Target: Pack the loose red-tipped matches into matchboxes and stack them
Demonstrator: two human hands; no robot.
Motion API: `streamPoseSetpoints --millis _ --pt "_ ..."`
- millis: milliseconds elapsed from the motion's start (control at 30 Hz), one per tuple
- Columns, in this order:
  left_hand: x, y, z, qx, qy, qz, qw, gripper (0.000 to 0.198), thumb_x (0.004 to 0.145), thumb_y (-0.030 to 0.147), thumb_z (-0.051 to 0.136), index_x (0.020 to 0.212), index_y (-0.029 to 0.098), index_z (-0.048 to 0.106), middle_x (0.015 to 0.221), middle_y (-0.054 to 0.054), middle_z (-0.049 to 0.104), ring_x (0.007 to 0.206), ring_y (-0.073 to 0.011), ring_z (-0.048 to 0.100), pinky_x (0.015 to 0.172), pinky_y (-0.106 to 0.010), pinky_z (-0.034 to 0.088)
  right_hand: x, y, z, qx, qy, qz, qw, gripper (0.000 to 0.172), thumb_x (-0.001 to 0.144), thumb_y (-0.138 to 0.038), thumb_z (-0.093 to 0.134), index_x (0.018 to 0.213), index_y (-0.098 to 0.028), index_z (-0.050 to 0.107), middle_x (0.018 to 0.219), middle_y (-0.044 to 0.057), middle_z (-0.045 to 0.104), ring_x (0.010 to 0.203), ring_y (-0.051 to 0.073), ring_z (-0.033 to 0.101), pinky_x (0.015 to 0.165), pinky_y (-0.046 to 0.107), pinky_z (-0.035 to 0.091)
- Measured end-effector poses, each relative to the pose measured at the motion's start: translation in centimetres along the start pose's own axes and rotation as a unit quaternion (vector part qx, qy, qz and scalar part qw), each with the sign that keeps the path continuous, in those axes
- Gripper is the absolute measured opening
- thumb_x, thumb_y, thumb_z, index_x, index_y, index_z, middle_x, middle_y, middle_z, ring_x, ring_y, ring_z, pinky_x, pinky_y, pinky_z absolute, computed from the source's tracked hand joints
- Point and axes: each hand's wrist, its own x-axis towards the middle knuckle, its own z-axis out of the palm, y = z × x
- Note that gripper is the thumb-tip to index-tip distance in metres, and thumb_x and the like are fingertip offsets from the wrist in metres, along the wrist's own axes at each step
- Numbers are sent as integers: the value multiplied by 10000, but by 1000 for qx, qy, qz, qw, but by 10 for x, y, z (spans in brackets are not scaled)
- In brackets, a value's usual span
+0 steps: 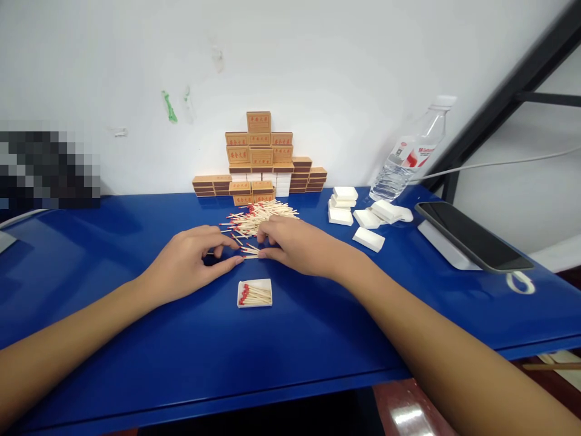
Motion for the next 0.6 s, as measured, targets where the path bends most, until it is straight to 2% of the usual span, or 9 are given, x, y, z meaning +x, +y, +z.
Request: streamPoseSetpoints --millis 333,433,600 --pt "1 -2 -2 15 4 -2 1000 168 958 364 699 975 210 761 771 -5 627 777 -184 548 713 -312 409 2 -5 5 29 -9 -36 999 152 1073 -257 507 1099 -205 648 1033 71 659 980 214 584 869 344 439" --pt "1 -3 -2 17 3 3 1000 178 966 372 687 975 210 761 775 -10 634 779 -189 543 710 -315 410 0 -8 4 40 -8 -36 999 169 1074 -303 519 1097 -215 661 1040 70 664 963 212 589 841 338 436" --pt "1 -2 -1 16 7 9 1000 186 972 360 670 982 198 760 787 -24 654 802 -201 551 734 -327 425 -2 -11 5 17 -4 -20 1000 146 995 -355 668 1005 -210 647 983 51 658 887 198 570 759 319 413"
